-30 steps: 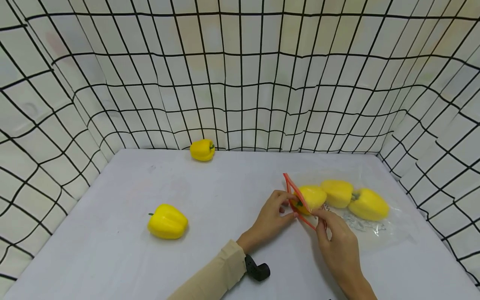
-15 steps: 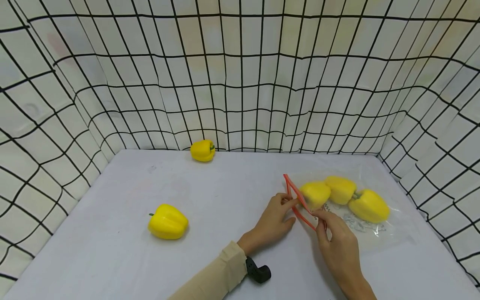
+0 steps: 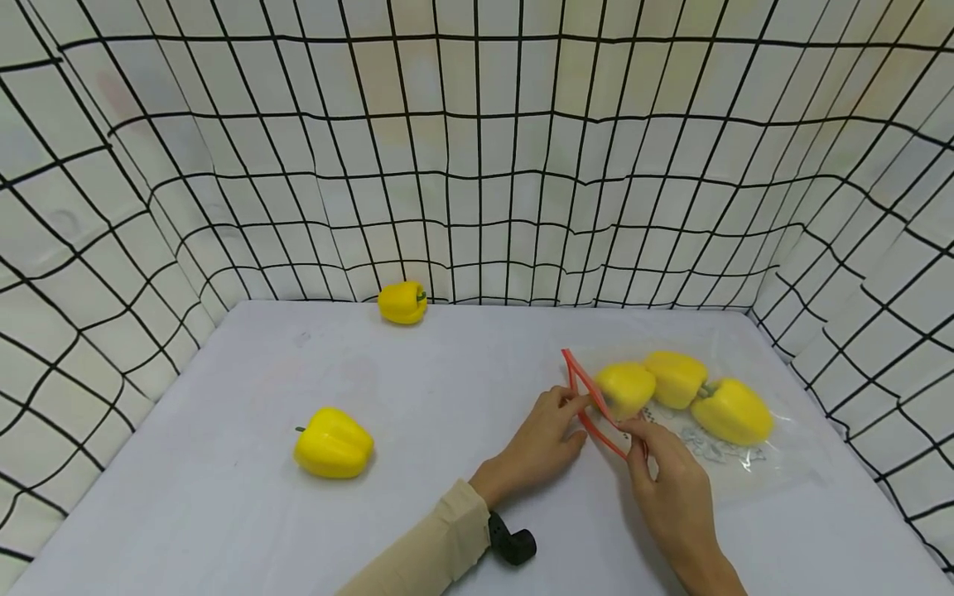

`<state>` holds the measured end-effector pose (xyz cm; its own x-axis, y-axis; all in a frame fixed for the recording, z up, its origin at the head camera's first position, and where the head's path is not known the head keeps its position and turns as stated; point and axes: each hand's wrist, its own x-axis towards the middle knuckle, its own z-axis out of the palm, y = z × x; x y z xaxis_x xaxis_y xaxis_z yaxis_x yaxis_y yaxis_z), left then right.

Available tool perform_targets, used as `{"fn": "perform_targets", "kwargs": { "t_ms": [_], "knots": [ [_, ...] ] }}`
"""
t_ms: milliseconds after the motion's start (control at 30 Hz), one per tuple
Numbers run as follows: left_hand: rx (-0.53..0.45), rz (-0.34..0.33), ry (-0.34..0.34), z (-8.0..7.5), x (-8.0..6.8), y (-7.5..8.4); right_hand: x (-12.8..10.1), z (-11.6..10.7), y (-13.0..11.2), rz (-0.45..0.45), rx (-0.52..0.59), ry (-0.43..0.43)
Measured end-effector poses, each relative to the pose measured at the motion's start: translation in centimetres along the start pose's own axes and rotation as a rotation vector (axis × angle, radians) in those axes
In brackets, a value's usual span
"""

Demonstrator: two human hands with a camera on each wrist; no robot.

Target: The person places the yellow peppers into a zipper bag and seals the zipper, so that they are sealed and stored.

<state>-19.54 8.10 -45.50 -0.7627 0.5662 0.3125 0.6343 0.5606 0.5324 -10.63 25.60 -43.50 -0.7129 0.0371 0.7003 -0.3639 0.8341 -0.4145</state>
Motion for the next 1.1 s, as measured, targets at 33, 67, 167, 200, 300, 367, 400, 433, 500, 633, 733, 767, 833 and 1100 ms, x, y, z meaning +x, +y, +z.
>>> {"fn": "perform_targets", "kwargs": {
  "t_ms": [33,67,167,200,300,367,400,433,500,633,733,767,833,1100],
  "knots": [
    [0.024,0.003,-0.01,-0.2,0.0,0.1,0.0,0.0,0.0,0.001,0.001,-0.001],
    [0.058,0.011,-0.017,-0.3,-0.1,0.2,0.0,0.0,0.0,0.004,0.001,-0.005],
    [0.16,0.028,-0.026,-0.6,-0.1,0.5,0.0,-0.1,-0.1,0.02,0.01,-0.022],
    [0.192,0.033,-0.028,-0.6,-0.1,0.5,0.1,-0.1,-0.1,0.022,0.01,-0.025],
    [0.249,0.044,-0.024,-0.8,-0.1,0.8,0.1,-0.1,-0.2,0.009,0.006,-0.015],
    [0.271,0.05,-0.023,-0.9,-0.2,1.0,0.1,0.0,-0.2,0.002,0.005,-0.004],
    [0.283,0.053,-0.023,-1.0,-0.2,1.0,0.1,0.0,-0.2,-0.007,0.004,0.005],
    [0.296,0.056,-0.023,-1.0,-0.2,1.1,0.1,0.0,-0.2,-0.011,0.005,0.011],
    [0.33,0.057,-0.031,-1.1,-0.3,1.2,0.1,0.1,-0.2,-0.016,0.009,0.02],
    [0.429,0.052,-0.057,-1.3,-0.6,1.5,0.1,0.1,-0.1,-0.024,0.013,0.03],
    [0.508,0.052,-0.071,-1.6,-1.0,1.8,0.1,0.1,-0.1,-0.027,0.011,0.032],
    [0.532,0.052,-0.077,-1.7,-1.2,1.9,0.1,0.1,0.0,-0.028,0.01,0.032],
    [0.588,0.061,-0.08,-2.1,-1.5,2.1,0.1,0.1,0.1,-0.027,0.012,0.031],
    [0.711,0.094,-0.062,-4.1,-3.4,2.6,0.0,0.1,0.2,-0.03,0.005,0.036]
  ]
}}
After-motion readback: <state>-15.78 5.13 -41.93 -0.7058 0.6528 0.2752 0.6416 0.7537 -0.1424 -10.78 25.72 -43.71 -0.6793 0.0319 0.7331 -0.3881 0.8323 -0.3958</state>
